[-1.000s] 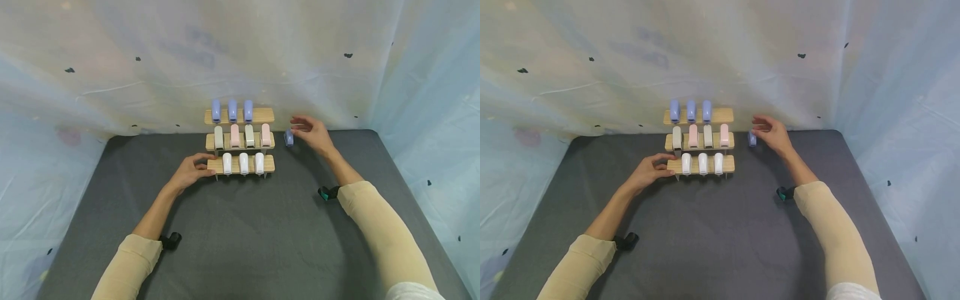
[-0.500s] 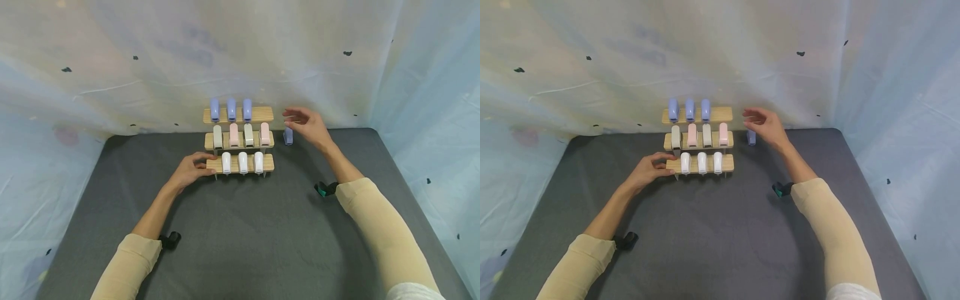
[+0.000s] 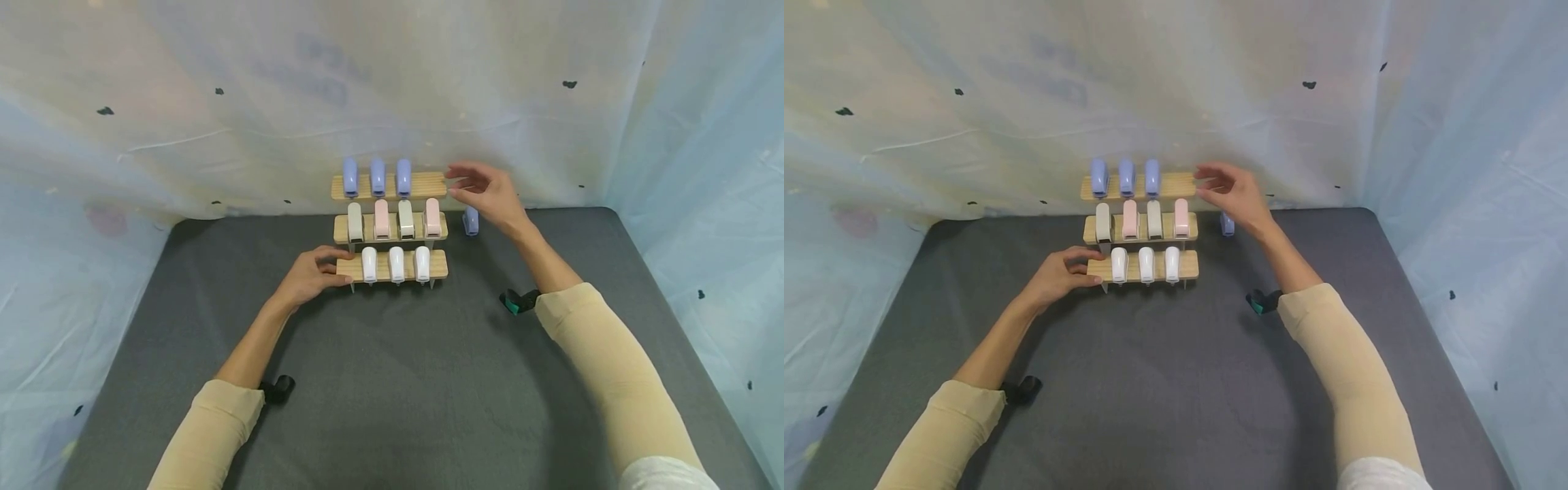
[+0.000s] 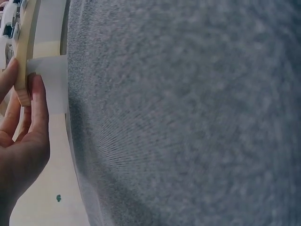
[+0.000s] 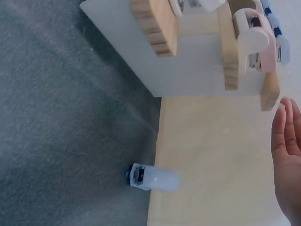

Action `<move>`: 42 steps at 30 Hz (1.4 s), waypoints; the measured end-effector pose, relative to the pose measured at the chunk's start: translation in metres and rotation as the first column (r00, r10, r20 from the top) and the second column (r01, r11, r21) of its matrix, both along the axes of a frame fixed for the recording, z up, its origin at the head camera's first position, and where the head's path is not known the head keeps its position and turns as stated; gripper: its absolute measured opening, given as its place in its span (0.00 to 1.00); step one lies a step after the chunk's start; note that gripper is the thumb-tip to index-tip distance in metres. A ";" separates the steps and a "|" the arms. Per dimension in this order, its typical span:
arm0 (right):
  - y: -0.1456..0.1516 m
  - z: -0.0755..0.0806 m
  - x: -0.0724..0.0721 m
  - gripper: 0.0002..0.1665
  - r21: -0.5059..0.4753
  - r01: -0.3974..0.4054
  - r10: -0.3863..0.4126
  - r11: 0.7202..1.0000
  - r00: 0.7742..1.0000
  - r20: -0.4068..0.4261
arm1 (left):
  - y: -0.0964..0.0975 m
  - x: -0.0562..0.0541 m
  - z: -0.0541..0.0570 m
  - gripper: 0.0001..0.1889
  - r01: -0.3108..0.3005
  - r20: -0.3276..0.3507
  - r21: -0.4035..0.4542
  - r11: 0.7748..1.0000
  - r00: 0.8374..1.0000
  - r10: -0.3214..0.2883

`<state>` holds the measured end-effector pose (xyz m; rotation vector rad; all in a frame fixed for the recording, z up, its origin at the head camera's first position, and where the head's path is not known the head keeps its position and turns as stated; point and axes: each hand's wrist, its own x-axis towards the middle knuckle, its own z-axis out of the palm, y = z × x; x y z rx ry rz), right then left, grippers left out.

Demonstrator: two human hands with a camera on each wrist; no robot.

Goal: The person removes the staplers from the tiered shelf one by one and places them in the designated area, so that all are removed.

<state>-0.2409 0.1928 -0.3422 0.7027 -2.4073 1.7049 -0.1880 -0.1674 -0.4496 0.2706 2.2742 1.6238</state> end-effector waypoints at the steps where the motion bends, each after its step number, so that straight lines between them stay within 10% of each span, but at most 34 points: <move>1: -0.001 0.001 0.000 0.26 -0.005 -0.003 0.003 1.000 1.000 0.009 | 0.000 0.000 0.000 0.24 0.002 -0.004 0.000 1.000 1.000 -0.002; 42: -0.049 0.012 -0.017 0.34 -0.041 -0.147 0.150 0.988 0.983 0.101 | 0.002 0.002 0.000 0.24 0.018 0.016 -0.019 1.000 1.000 -0.017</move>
